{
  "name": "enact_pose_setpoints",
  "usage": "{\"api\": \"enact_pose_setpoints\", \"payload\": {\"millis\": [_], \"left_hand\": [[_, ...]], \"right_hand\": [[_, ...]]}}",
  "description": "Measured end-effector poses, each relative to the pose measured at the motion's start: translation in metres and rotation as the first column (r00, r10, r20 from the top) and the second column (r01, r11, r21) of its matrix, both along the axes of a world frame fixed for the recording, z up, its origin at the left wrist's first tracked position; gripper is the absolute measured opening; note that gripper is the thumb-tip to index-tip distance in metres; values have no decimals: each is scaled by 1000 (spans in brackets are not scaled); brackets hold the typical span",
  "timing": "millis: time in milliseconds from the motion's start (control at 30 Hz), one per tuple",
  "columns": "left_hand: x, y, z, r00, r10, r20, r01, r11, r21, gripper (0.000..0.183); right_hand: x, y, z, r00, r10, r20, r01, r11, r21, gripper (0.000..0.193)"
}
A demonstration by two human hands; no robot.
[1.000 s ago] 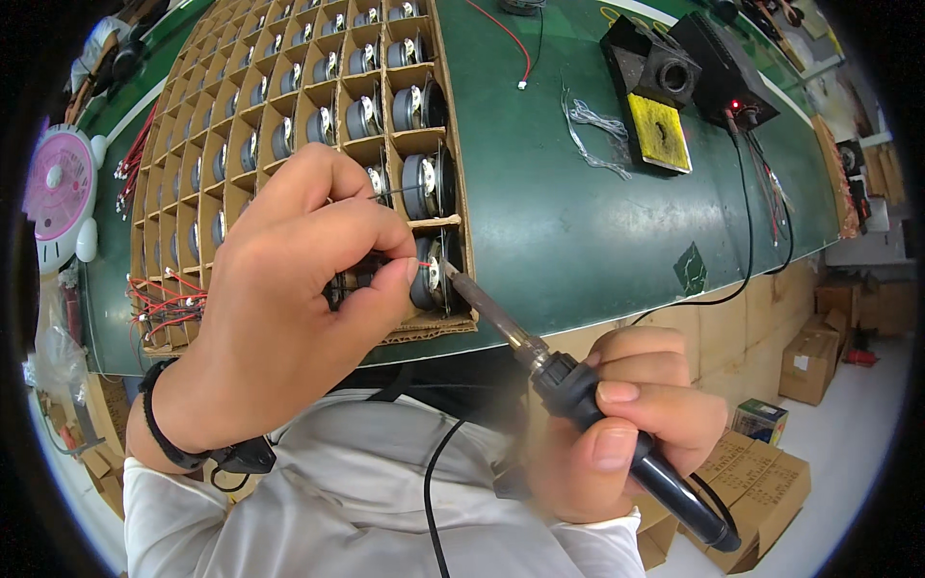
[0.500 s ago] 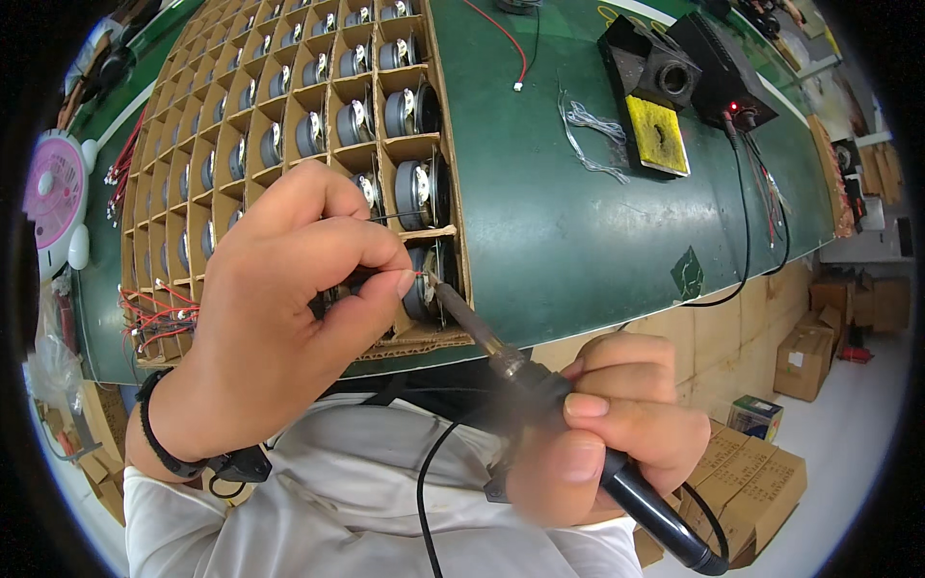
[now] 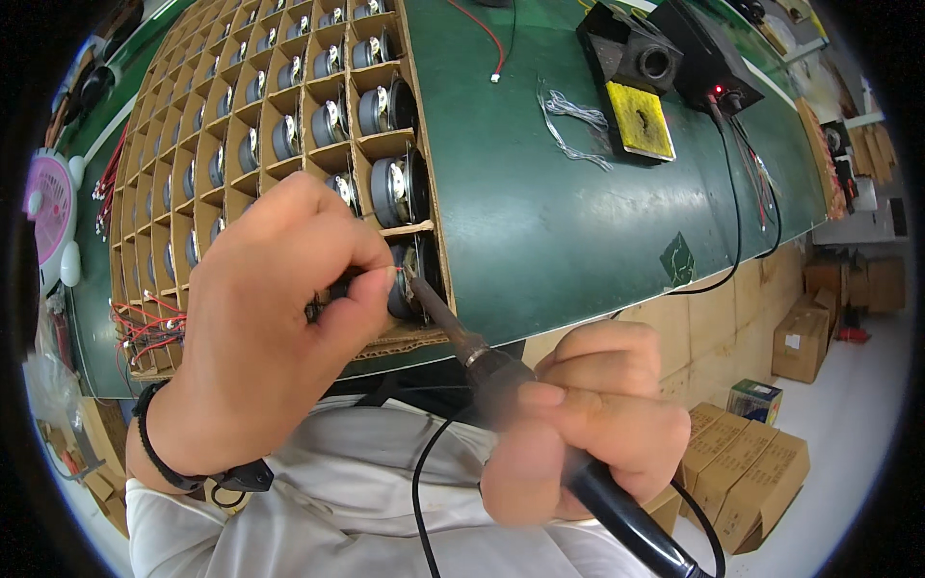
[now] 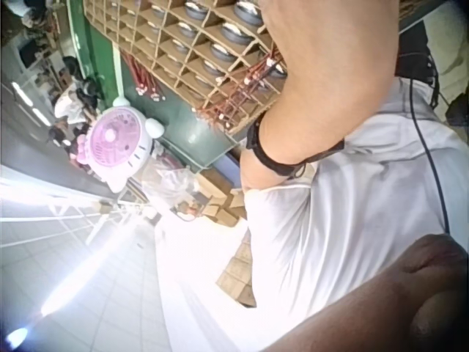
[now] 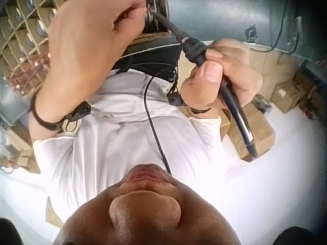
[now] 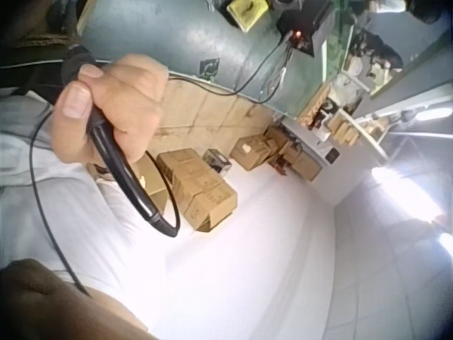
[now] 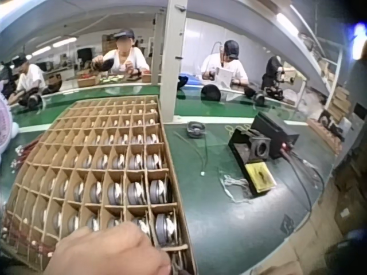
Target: Soldering red and black electrical wires onto the terminals of small circular speakers.
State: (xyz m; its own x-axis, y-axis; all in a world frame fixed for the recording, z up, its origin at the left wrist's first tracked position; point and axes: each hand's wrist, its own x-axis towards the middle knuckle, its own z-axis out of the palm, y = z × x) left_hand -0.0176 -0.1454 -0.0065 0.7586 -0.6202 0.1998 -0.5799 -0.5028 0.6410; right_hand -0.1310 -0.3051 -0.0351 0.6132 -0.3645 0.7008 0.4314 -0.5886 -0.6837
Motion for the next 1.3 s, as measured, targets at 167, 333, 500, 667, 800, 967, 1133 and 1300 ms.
{"api": "enact_pose_setpoints", "payload": {"millis": [167, 333, 500, 667, 800, 967, 1133, 1300], "left_hand": [[1, 2, -1, 1000, -20, 0, 20, 1000, -6, 9], [2, 2, -2, 999, -36, 25, 35, 999, 7, 9], [2, 2, -3, 999, -25, 32, 24, 1000, 17, 9], [2, 2, -5, 998, -22, 56, 22, 1000, 3, 10], [1, 2, -7, 997, -16, 69, 16, 1000, -3, 11], [1, 1, -7, 996, -14, 86, 14, 1000, 1, 11], [1, 1, -6, 997, -18, 76, 18, 1000, 5, 11], [2, 3, -6, 997, -35, 72, 35, 999, -3, 10]], "right_hand": [[1, -2, -1, 997, 42, 67, -47, 996, 76, 19], [0, 2, 1, 998, 32, 53, -37, 994, 102, 20], [-1, 5, 6, 999, 32, 2, -32, 996, 79, 19], [-4, 2, 8, 997, 60, -53, -61, 998, -13, 21], [-5, 1, 6, 997, 70, -42, -72, 997, -38, 23], [-5, -1, 8, 995, 79, -63, -89, 982, -165, 22], [-4, 0, 10, 993, 67, -100, -88, 969, -231, 29], [-4, 4, 6, 997, 55, -59, -65, 980, -189, 24]]}}
